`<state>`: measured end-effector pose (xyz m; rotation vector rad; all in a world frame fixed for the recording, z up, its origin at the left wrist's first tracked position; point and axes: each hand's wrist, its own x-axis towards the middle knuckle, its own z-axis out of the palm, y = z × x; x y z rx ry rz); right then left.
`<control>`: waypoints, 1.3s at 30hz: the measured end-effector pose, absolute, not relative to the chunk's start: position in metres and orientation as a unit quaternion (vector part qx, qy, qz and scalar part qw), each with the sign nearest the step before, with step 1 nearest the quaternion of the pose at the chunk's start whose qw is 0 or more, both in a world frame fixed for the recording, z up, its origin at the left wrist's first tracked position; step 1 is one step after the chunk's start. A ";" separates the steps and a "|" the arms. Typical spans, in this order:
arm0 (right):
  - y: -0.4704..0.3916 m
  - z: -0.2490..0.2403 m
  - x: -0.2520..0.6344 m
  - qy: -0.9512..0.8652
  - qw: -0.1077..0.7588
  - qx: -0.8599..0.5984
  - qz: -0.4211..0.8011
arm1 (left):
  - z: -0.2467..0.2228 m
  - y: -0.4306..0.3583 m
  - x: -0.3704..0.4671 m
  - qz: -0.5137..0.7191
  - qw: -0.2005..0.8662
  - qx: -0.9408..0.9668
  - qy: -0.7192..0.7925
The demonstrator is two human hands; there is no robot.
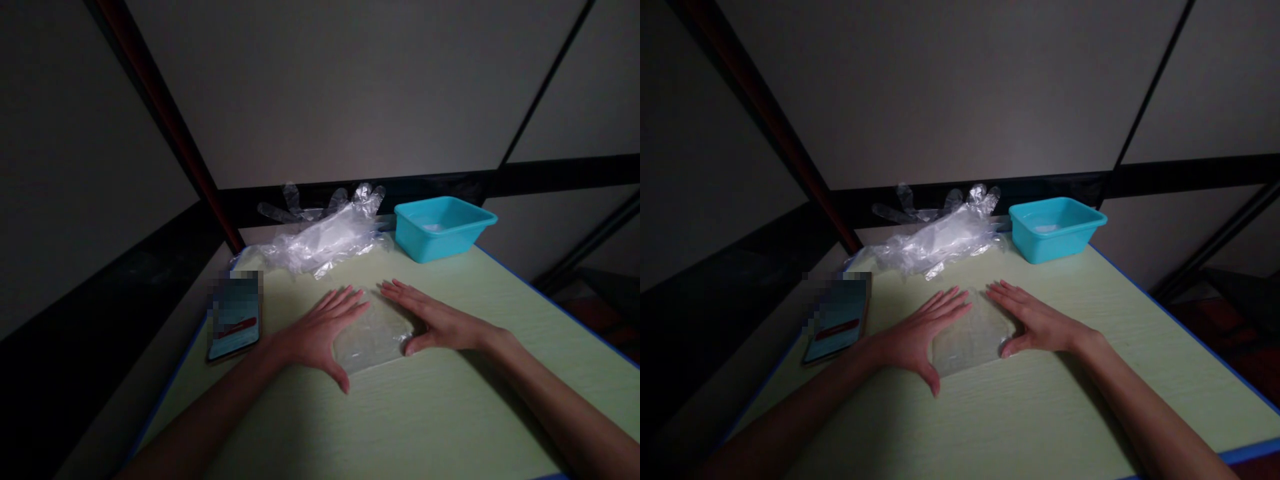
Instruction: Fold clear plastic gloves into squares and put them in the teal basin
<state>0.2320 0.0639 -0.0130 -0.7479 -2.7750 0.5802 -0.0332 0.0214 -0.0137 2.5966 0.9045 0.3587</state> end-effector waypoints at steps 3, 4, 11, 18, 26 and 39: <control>0.064 -0.013 0.234 -0.941 0.106 -0.254 0.196 | -0.014 0.022 -0.034 0.141 0.177 0.917 0.328; 0.064 -0.011 0.235 -0.940 0.108 -0.257 0.198 | -0.015 0.022 -0.035 0.160 0.173 0.912 0.337; 0.061 0.004 0.233 -0.919 0.163 -0.299 0.198 | -0.028 0.023 -0.042 0.387 0.085 0.772 0.497; 0.064 -0.001 0.232 -0.922 0.162 -0.303 0.180 | -0.030 0.025 -0.039 0.317 -0.006 0.799 0.510; 0.063 -0.003 0.230 -0.926 0.176 -0.297 0.154 | -0.018 0.018 -0.027 0.265 -0.010 0.830 0.491; 0.063 -0.006 0.228 -0.934 0.168 -0.288 0.130 | -0.003 -0.033 0.017 0.054 0.132 0.926 0.350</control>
